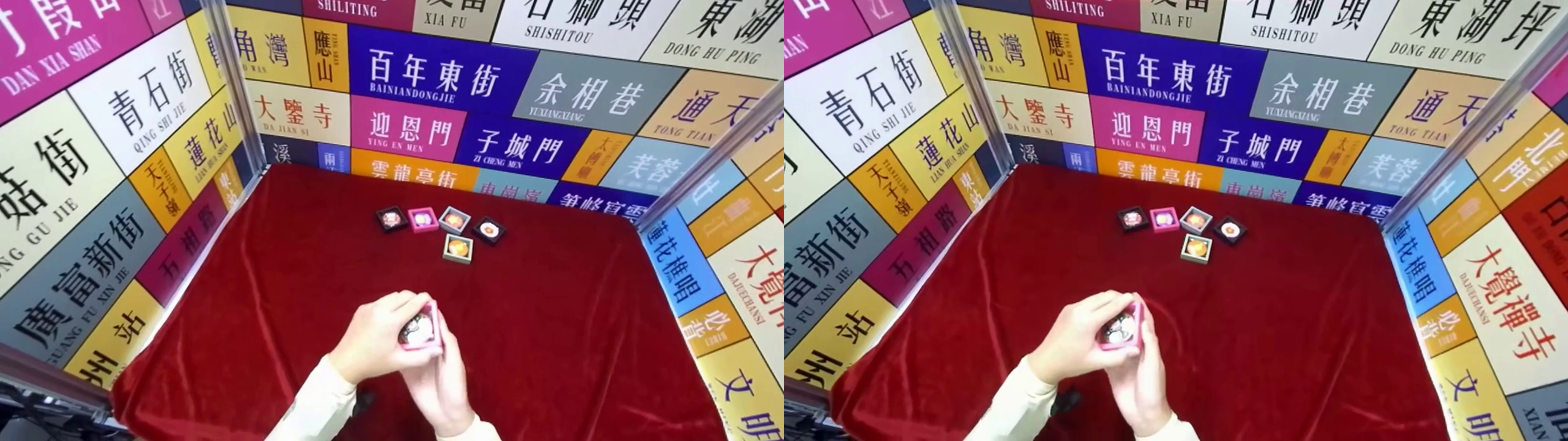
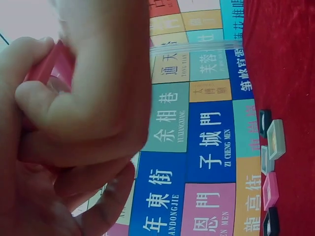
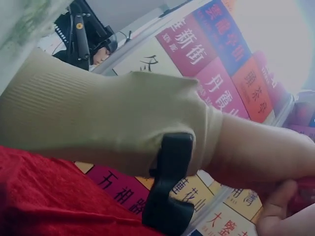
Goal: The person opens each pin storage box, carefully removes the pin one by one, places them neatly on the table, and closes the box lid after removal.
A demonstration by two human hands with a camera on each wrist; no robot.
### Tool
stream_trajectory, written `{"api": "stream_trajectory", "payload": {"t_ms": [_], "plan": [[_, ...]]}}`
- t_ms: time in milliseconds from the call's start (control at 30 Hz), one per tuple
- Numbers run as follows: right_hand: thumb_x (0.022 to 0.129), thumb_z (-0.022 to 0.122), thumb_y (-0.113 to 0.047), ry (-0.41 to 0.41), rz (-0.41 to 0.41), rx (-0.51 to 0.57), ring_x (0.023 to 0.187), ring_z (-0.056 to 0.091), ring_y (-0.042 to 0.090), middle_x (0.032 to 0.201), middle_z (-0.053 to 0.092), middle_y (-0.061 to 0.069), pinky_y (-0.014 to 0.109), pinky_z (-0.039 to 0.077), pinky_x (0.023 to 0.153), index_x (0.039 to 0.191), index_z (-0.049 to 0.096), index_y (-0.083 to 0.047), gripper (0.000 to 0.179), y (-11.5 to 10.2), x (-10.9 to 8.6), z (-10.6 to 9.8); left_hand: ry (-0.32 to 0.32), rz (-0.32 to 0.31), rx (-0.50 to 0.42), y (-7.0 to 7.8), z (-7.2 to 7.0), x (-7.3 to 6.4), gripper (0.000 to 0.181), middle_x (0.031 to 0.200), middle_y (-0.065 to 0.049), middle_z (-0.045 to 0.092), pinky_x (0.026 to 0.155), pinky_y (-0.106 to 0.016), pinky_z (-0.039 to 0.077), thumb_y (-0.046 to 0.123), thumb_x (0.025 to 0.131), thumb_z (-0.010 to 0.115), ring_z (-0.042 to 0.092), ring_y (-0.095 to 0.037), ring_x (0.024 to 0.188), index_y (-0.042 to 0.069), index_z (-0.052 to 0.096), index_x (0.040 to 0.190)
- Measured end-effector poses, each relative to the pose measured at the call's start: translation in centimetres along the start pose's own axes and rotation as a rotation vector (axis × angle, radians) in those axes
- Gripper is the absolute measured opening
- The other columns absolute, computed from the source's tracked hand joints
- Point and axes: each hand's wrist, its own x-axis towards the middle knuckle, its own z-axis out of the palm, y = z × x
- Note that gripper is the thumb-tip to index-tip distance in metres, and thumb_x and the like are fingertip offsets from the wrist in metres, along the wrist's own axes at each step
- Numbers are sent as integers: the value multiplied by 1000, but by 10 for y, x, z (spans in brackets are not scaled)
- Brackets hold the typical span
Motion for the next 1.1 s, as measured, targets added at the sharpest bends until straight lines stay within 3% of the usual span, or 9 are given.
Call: {"api": "stream_trajectory", "payload": {"t_ms": [167, 400, 600, 733, 867, 1000, 1100], "plan": [[119, 38, -43, 53, 48, 3, 132, 59, 17, 142, 65, -2, 34, 44, 114, 143, 68, -21, 44, -6, 2, -3, -29, 43, 9, 2, 2, 1, 68, 115, 1, 72, 88, -32, 59, 59, 86, 86, 70, -15, 98, 11, 73, 131], [121, 32, -35, 0, 11, 11, 134, 57, 18, 145, 62, -2, 33, 47, 111, 152, 61, -26, 43, -7, 1, -7, -35, 46, 52, 3, 9, -2, 68, 112, 0, 72, 87, -33, 59, 58, 85, 87, 70, -15, 96, 10, 73, 131], [120, 28, -42, 136, 89, -4, 123, 63, 17, 135, 68, 0, 32, 50, 107, 136, 69, -18, 50, -6, 6, -4, -121, -27, 51, 6, 5, -3, 65, 121, 2, 68, 93, -32, 56, 55, 87, 84, 65, -16, 105, 12, 67, 133], [119, 25, -47, 127, 91, -17, 118, 65, 18, 130, 69, 1, 32, 51, 103, 134, 69, -19, 55, -5, 9, -5, -162, -74, 72, 8, 7, -1, 66, 124, 2, 66, 100, -35, 53, 60, 91, 79, 64, -18, 110, 12, 63, 134], [119, 28, -44, 76, 17, 23, 124, 63, 18, 135, 68, 1, 32, 50, 106, 139, 69, -18, 52, -4, 11, -9, -123, -58, 98, 6, 16, -2, 69, 122, -1, 69, 99, -37, 54, 64, 92, 78, 66, -20, 108, 11, 65, 135], [120, 28, -35, 43, -102, 51, 130, 60, 19, 141, 65, 3, 33, 49, 109, 147, 64, -15, 49, -3, 11, -14, -71, -9, 101, 2, 28, -1, 71, 117, -2, 69, 88, -36, 57, 62, 91, 78, 65, -19, 100, 10, 67, 136], [120, 27, -33, 40, -145, 45, 130, 59, 20, 141, 64, 4, 33, 49, 109, 149, 61, -14, 48, -3, 11, -16, -22, 17, 94, 0, 36, -2, 73, 117, -4, 69, 89, -35, 57, 62, 91, 78, 66, -19, 102, 7, 67, 138]]}}
